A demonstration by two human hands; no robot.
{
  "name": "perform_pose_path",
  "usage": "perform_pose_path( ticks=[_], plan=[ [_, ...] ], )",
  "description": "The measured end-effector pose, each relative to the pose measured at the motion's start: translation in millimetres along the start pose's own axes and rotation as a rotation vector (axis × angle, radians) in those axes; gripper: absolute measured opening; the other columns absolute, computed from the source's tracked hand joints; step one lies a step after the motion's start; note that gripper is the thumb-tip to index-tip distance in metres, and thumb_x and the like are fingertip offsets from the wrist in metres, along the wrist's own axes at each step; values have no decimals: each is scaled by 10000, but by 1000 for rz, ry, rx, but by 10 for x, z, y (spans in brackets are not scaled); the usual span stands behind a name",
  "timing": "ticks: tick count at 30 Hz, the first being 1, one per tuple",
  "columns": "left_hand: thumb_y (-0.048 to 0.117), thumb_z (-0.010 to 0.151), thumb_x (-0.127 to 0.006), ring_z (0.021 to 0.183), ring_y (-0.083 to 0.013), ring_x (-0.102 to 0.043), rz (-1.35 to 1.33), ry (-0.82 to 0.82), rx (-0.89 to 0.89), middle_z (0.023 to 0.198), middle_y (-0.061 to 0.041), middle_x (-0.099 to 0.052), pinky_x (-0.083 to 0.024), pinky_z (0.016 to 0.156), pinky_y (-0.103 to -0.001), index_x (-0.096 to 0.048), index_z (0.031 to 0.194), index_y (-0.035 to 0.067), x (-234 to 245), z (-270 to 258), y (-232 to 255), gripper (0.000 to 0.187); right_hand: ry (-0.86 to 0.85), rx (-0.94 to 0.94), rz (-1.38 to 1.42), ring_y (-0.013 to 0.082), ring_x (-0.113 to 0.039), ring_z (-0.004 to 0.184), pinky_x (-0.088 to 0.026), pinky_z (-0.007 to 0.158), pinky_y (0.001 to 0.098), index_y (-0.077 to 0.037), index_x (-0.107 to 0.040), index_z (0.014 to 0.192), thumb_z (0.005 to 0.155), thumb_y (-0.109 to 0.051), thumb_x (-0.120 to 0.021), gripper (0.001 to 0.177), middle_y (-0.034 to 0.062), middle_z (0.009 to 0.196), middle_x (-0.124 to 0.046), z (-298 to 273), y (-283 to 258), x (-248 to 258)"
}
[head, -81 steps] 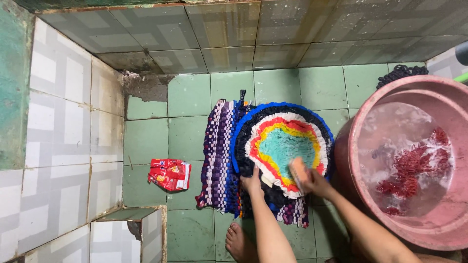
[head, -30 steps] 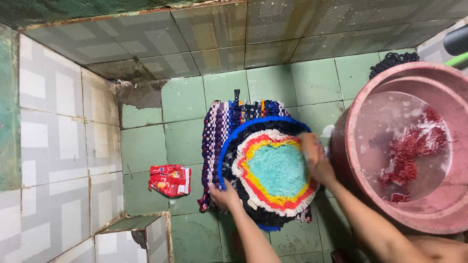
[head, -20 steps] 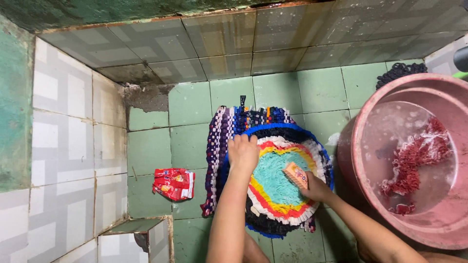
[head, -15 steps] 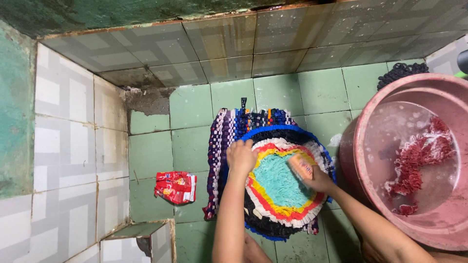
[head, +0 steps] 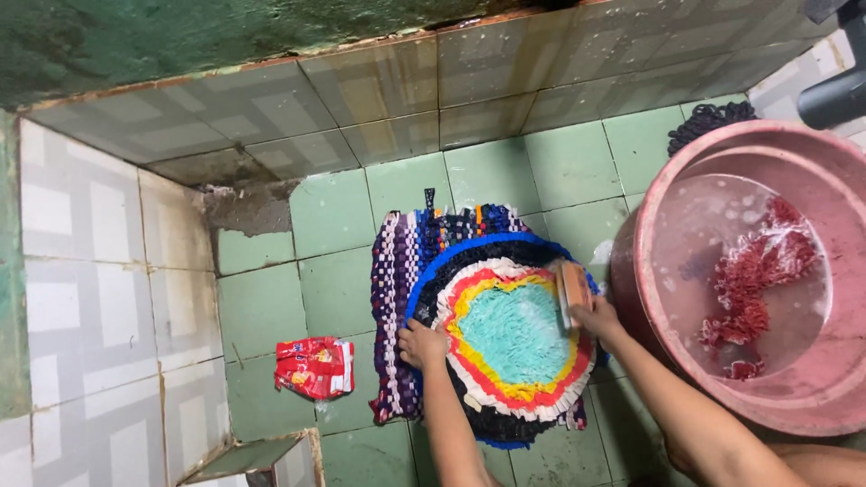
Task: Hand-washing and scrubbing small rugs on a bathroom floor using soap and a brush.
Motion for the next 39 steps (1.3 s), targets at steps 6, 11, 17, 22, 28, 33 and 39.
perform_pose_path(
  ticks=[6,11,17,22,28,33,39],
  plan=[
    [533,860,-704,1207,-398,-619,-142,-180,-38,1309,-204,-656,-501,1004,-517,-547,1398,118,84,-37,111,697,186,-110,-291,226,-651,1003,-549,883,396,-67,-653,1254,713,-278,-888,627,127,1160,-650,-362,134,56],
    [392,873,-744,1036,-380,-645,-312,-119,-407,1126,-236,-698,-520,906,-468,-673,1177,19,-113,161,153,486,60,-96,-113,250,-685,1004,-547,893,399,-63,-633,1250,695,-354,-854,665,140,1117,-733,-270,263,32],
    [234,905,-716,839,-172,-672,-852,-402,-499,969,-96,-769,-544,778,-340,-717,1100,-3,388,-498,115,307,79,0,-401,287,-719,1011,-567,886,394,-33,-569,1283,716,-331,-852,701,185,1144,-711,-605,-594,-24],
    [106,901,-752,832,-160,-667,-1156,-422,-530,968,-58,-760,-550,776,-336,-736,1065,3,648,-556,-199,194,175,562,-412,297,-681,1067,-564,913,425,16,-562,1261,673,-190,-874,697,203,1190,-681,-623,-1581,236],
    [-56,797,-736,897,-129,-679,-1627,-456,-557,1040,9,-732,-551,830,-310,-684,1163,71,1430,-781,-273,391,-15,640,60,211,-653,1050,-571,919,349,-68,-542,1358,669,-194,-850,765,116,1201,-658,-759,-2300,578],
    [109,914,-736,870,-119,-566,-1062,-510,-482,1023,-37,-635,-480,773,-290,-637,1215,20,362,-218,-728,329,162,637,-768,314,-652,952,-548,843,440,-20,-593,1134,501,-218,-964,760,192,1053,-673,-722,-2215,532],
    [186,979,-650,989,-127,-579,-1127,-530,-320,1149,-54,-659,-483,896,-293,-617,1315,14,-619,-378,-749,379,211,671,-970,445,-630,1030,-533,902,510,-7,-613,1023,605,-473,-827,661,264,1068,-646,-356,-1730,-67]
  ],
)
Point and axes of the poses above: each hand's wrist, its own z-axis towards the middle knuckle, its own x-axis out of the back of the hand, y = z × x, the point moved 5 cm from there along z, towards the middle knuckle
